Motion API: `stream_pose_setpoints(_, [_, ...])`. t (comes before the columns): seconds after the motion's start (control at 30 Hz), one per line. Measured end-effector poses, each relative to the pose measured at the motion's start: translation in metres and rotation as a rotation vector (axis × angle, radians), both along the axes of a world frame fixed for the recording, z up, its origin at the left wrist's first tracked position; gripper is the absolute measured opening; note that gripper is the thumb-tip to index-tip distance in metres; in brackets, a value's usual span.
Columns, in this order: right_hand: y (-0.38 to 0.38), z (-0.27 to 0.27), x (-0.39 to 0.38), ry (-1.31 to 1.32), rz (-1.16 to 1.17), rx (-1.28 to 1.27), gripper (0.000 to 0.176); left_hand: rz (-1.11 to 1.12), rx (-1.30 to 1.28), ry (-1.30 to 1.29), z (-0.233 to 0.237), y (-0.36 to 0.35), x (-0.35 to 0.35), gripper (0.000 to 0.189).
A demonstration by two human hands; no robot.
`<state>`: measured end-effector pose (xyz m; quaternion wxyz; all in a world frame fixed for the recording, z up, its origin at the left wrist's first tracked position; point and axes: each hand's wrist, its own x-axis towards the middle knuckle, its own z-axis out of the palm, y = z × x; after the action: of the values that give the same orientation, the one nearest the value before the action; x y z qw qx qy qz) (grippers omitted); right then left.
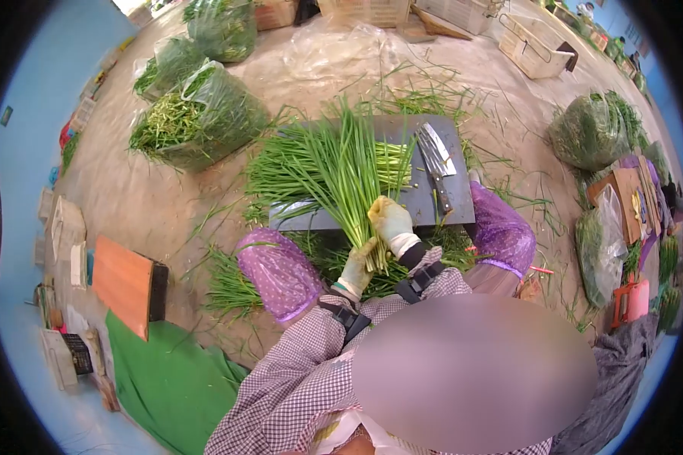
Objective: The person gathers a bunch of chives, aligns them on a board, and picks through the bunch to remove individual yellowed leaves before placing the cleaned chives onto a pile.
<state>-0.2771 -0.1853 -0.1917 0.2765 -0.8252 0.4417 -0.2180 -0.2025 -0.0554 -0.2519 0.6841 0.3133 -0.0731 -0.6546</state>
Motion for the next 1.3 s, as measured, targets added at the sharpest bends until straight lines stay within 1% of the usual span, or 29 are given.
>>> stream_pose_setpoints(0.07, [-0.008,-0.022,-0.009,-0.263,-0.051,0.226,0.017,0.026,-0.012,0.196,0.026,0.001,-0.002,0.036])
stream_pose_setpoints(0.1, [-0.007,-0.013,-0.016,-0.344,-0.065,0.217,0.011,0.0,-0.061,0.28,0.021,-0.002,-0.001,0.042])
stream_pose_setpoints(0.13, [-0.008,-0.006,-0.022,-0.439,-0.075,0.321,0.016,-0.012,-0.079,0.293,0.022,-0.003,-0.001,0.043])
stream_pose_setpoints(0.17, [-0.006,0.0,-0.028,-0.579,-0.047,0.374,0.016,-0.023,-0.098,0.307,0.023,-0.004,0.0,0.045])
stream_pose_setpoints(0.2, [-0.001,0.02,-0.03,-0.722,-0.017,0.428,0.015,-0.033,-0.117,0.318,0.024,-0.004,0.0,0.047])
stream_pose_setpoints(0.23, [0.002,0.028,-0.03,-0.901,0.009,0.509,0.011,-0.02,-0.098,0.341,0.022,-0.003,-0.001,0.044])
stream_pose_setpoints(0.3, [0.013,0.057,-0.04,-0.943,0.004,0.551,0.01,-0.033,-0.1,0.39,0.006,-0.004,0.001,0.042])
stream_pose_setpoints(0.33, [0.017,0.069,-0.045,-0.964,0.002,0.572,0.01,-0.038,-0.101,0.414,0.012,-0.006,0.003,0.04])
stream_pose_setpoints(0.37, [0.017,0.073,-0.054,-0.972,-0.01,0.522,0.01,-0.013,-0.106,0.362,0.018,-0.005,0.002,0.044])
stream_pose_setpoints(0.4, [0.02,0.086,-0.062,-0.942,-0.098,0.446,0.01,0.004,-0.136,0.315,0.015,-0.006,0.002,0.044])
stream_pose_setpoints(0.47, [0.008,0.06,-0.093,-0.962,-0.271,0.365,0.01,0.033,-0.196,0.221,0.008,-0.006,0.002,0.045])
stream_pose_setpoints(0.5, [-0.005,0.02,-0.116,-0.546,-0.263,0.256,0.012,0.058,-0.175,0.16,0.02,-0.005,0.003,0.046])
stream_pose_setpoints(0.53, [-0.019,-0.036,-0.145,-0.127,-0.256,0.144,0.015,0.052,-0.194,0.129,0.027,-0.004,0.005,0.047])
stream_pose_setpoints(0.57, [-0.017,-0.065,-0.166,0.296,-0.243,0.035,0.017,0.045,-0.211,0.104,0.032,-0.003,0.006,0.047])
stream_pose_setpoints(0.6, [0.012,-0.043,-0.176,0.531,-0.104,0.063,0.026,0.045,-0.232,0.076,0.036,-0.005,0.007,0.048])
stream_pose_setpoints(0.67, [0.032,-0.028,-0.166,0.606,-0.125,-0.117,0.025,0.043,-0.211,0.046,0.042,-0.005,0.004,0.044])
stream_pose_setpoints(0.73, [0.028,0.0,-0.138,0.406,-0.141,-0.046,0.028,0.047,-0.19,0.03,0.047,-0.006,0.002,0.045])
stream_pose_setpoints(0.77, [0.028,0.014,-0.122,0.341,-0.141,-0.085,0.028,-0.011,-0.209,0.115,0.028,-0.006,0.006,0.051])
stream_pose_setpoints(0.87, [0.024,0.019,-0.09,0.173,-0.109,-0.2,0.03,-0.009,-0.192,0.256,0.03,-0.006,0.008,0.052])
stream_pose_setpoints(0.97, [0.022,0.023,-0.085,0.484,-0.037,-0.243,0.028,0.02,-0.189,0.341,0.048,-0.005,0.007,0.052])
stream_pose_setpoints(1.03, [0.024,0.008,-0.095,0.467,-0.043,-0.217,0.026,0.027,-0.159,0.362,0.061,-0.001,0.009,0.052])
stream_pose_setpoints(1.07, [0.026,-0.001,-0.1,0.46,-0.047,-0.205,0.025,0.014,-0.163,0.365,0.052,-0.001,0.01,0.052])
stream_pose_setpoints(1.1, [0.03,0.02,-0.101,0.518,-0.056,-0.041,0.028,0.0,-0.169,0.368,0.036,-0.002,0.011,0.052])
stream_pose_setpoints(1.13, [0.03,0.032,-0.103,0.273,-0.009,0.191,0.031,-0.015,-0.174,0.372,0.032,-0.003,0.01,0.053])
stream_pose_setpoints(1.17, [0.029,0.041,-0.105,0.022,0.037,0.419,0.034,0.017,-0.116,0.345,0.029,-0.003,0.007,0.053])
stream_pose_setpoints(1.2, [0.029,0.052,-0.107,-0.234,0.077,0.643,0.037,0.014,-0.118,0.257,0.026,-0.003,0.008,0.052])
stream_pose_setpoints(1.23, [0.025,0.075,-0.104,-0.27,0.143,0.853,0.045,0.005,-0.118,0.172,0.024,-0.002,0.008,0.052])
stream_pose_setpoints(1.27, [0.026,0.064,-0.105,-0.108,0.074,0.701,0.043,-0.003,-0.123,0.087,0.021,-0.002,0.006,0.051])
stream_pose_setpoints(1.3, [0.026,0.042,-0.103,0.052,0.009,0.545,0.04,0.035,-0.156,0.018,0.033,-0.004,0.002,0.042])
